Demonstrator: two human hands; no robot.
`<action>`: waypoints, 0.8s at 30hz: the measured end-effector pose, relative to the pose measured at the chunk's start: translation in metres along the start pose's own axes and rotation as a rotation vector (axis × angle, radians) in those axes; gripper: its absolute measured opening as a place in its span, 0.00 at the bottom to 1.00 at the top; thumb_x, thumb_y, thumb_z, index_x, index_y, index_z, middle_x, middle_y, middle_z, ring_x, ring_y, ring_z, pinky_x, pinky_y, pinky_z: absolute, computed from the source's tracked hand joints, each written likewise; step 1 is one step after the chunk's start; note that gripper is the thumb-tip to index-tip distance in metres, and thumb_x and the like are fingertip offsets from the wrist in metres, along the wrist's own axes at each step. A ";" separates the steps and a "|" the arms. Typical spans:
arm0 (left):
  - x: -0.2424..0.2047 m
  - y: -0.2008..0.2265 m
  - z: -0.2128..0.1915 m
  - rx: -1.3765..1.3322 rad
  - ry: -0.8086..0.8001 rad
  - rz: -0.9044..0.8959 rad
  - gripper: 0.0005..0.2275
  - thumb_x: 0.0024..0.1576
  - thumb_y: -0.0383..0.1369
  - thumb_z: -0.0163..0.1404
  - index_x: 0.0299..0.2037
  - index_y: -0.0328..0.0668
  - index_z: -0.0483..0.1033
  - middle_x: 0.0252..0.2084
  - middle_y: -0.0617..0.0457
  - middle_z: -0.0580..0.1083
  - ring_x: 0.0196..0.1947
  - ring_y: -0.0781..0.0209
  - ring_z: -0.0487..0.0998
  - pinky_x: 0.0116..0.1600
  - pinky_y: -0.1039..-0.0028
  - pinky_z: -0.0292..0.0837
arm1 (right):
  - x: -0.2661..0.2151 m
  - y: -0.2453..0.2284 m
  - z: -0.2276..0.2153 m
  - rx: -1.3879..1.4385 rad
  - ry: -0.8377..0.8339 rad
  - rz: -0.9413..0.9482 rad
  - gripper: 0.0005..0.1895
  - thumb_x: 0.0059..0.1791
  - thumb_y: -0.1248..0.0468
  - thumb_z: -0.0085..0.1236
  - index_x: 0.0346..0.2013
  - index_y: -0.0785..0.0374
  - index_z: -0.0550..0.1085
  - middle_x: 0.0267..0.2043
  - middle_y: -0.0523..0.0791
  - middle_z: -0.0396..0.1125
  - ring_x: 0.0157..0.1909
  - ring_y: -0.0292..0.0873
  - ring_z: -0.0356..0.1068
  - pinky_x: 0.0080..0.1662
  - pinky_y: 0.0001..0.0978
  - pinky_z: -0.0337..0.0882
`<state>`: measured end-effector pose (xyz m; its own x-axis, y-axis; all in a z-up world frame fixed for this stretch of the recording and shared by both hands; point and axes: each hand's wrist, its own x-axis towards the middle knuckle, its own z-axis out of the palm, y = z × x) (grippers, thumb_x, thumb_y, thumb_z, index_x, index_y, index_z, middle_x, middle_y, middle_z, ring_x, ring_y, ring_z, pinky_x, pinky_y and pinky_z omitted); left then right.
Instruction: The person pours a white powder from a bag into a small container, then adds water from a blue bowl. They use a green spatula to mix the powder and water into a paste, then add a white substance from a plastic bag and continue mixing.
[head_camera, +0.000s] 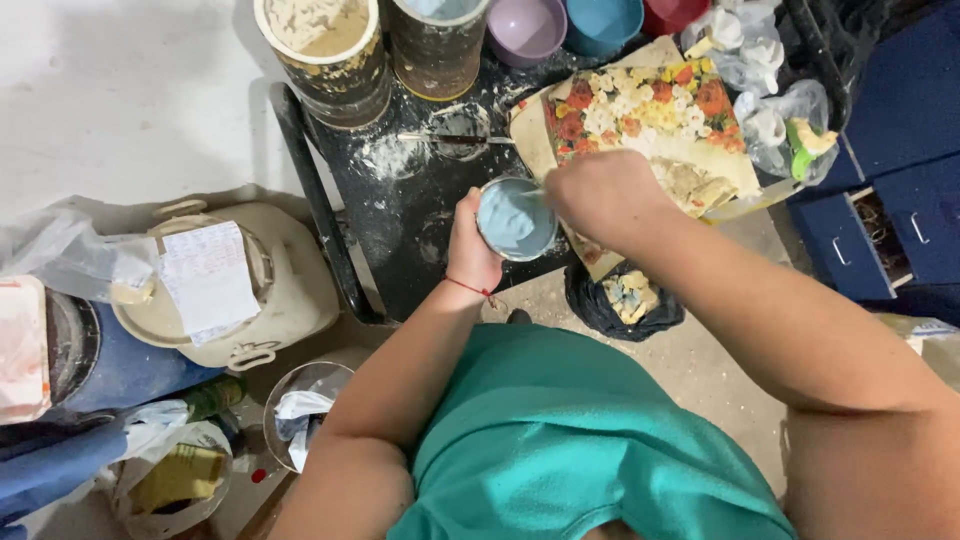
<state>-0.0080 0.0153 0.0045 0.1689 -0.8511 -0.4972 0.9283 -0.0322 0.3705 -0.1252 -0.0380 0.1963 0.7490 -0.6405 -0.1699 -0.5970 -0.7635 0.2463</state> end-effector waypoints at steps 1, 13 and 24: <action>0.002 0.004 -0.005 -0.002 -0.005 0.006 0.17 0.59 0.46 0.58 0.46 0.40 0.83 0.41 0.43 0.82 0.38 0.52 0.85 0.41 0.63 0.86 | -0.009 -0.009 0.001 -0.005 0.006 -0.002 0.10 0.51 0.64 0.55 0.26 0.56 0.80 0.21 0.44 0.72 0.28 0.47 0.78 0.29 0.45 0.77; 0.023 -0.006 -0.032 0.052 0.027 -0.011 0.17 0.59 0.48 0.56 0.47 0.45 0.83 0.42 0.48 0.83 0.38 0.55 0.86 0.41 0.63 0.86 | -0.030 -0.017 0.019 -0.012 -0.104 -0.017 0.09 0.48 0.66 0.56 0.23 0.54 0.78 0.20 0.44 0.72 0.27 0.49 0.77 0.27 0.50 0.75; 0.021 -0.004 -0.028 0.024 -0.002 0.064 0.13 0.61 0.44 0.56 0.46 0.44 0.83 0.41 0.44 0.83 0.37 0.54 0.85 0.41 0.64 0.86 | -0.027 -0.039 0.012 -0.028 0.072 -0.088 0.09 0.45 0.64 0.60 0.20 0.49 0.78 0.18 0.42 0.72 0.26 0.46 0.77 0.26 0.44 0.74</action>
<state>0.0011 0.0120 -0.0299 0.2272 -0.8526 -0.4706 0.9072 0.0096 0.4206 -0.1252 0.0079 0.1800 0.8173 -0.5628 -0.1234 -0.5207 -0.8132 0.2599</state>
